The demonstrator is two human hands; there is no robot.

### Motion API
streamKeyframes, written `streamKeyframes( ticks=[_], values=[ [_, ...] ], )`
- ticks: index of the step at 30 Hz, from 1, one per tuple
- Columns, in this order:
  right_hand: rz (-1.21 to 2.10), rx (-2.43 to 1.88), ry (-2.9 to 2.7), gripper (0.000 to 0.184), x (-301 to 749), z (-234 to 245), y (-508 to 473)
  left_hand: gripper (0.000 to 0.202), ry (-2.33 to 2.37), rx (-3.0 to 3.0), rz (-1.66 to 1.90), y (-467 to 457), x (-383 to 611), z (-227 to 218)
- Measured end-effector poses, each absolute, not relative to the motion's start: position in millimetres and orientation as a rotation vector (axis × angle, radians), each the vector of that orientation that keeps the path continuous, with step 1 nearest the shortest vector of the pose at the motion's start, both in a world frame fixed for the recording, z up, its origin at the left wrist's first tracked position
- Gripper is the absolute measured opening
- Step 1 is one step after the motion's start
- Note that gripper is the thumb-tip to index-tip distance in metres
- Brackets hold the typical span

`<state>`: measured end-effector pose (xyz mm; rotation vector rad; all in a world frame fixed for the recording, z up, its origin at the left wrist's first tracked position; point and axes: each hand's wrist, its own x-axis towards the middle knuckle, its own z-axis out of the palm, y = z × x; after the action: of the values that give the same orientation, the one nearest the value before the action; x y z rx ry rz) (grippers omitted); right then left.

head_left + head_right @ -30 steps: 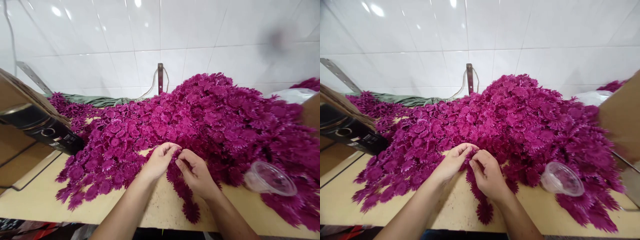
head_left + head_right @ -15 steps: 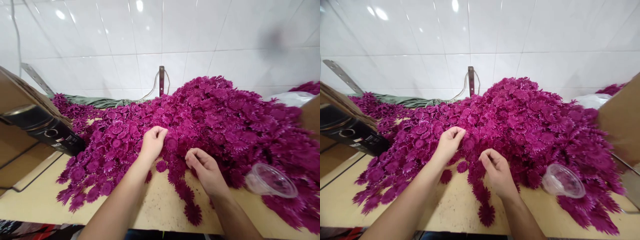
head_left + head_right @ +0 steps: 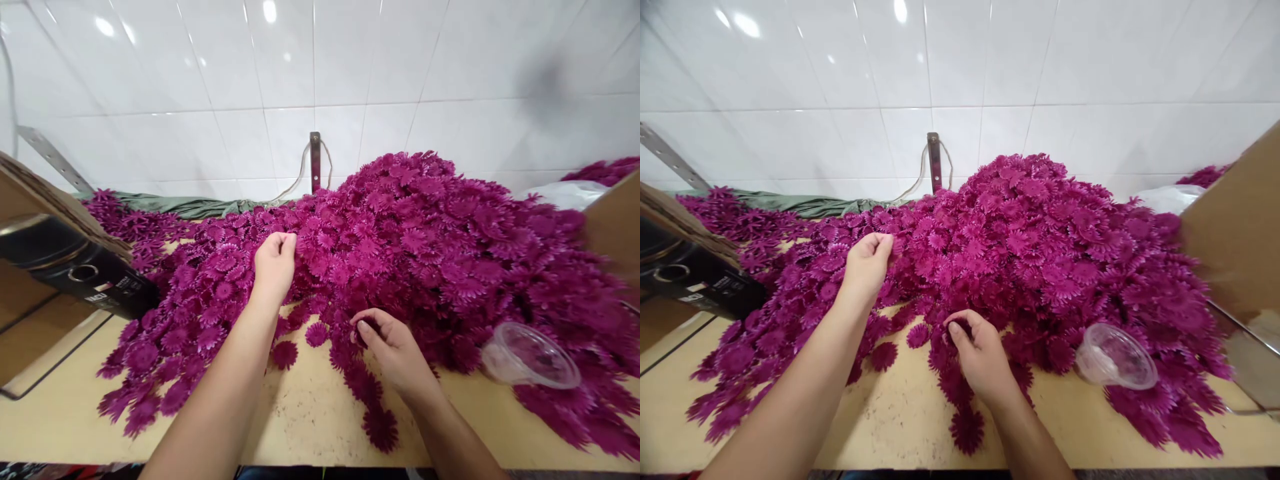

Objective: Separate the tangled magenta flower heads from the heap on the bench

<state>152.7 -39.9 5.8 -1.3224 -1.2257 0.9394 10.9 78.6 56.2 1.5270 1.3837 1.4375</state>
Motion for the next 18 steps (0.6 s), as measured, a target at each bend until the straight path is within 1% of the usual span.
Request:
streamKeyframes(
  ticks=[1, 4, 5, 8, 10, 11, 15, 18],
  values=[
    [0.963, -1.32, -1.206, 0.021, 154, 4, -39, 0.008, 1.405, 1.636, 1.414, 82, 9, 59],
    [1.066, -1.258, -1.129, 0.025, 158, 4, -36, 0.034, 1.45, 1.922, 1.374, 78, 12, 60],
    [1.099, -1.236, -1.1, 0.028, 159, 6, -34, 0.036, 1.434, 1.981, 1.363, 71, 14, 58],
    [1.112, -1.221, -1.04, 0.034, 160, 10, -32, 0.024, 1.244, 2.013, 1.159, 42, 20, 45],
    [1.02, -1.275, -1.043, 0.033, 159, 11, -31, 0.02, 1.124, 1.903, 0.884, 21, 24, 34],
    [0.956, -1.315, -1.055, 0.034, 159, 11, -30, 0.02, 1.103, 1.854, 0.825, 11, 26, 28],
    [0.752, -1.453, -1.09, 0.04, 157, 8, -25, 0.021, 0.987, 1.628, 0.784, -10, 37, 16],
    [0.698, -1.458, -1.12, 0.038, 156, 3, -21, 0.021, 0.955, 1.475, 0.882, -12, 46, 12]
  ],
)
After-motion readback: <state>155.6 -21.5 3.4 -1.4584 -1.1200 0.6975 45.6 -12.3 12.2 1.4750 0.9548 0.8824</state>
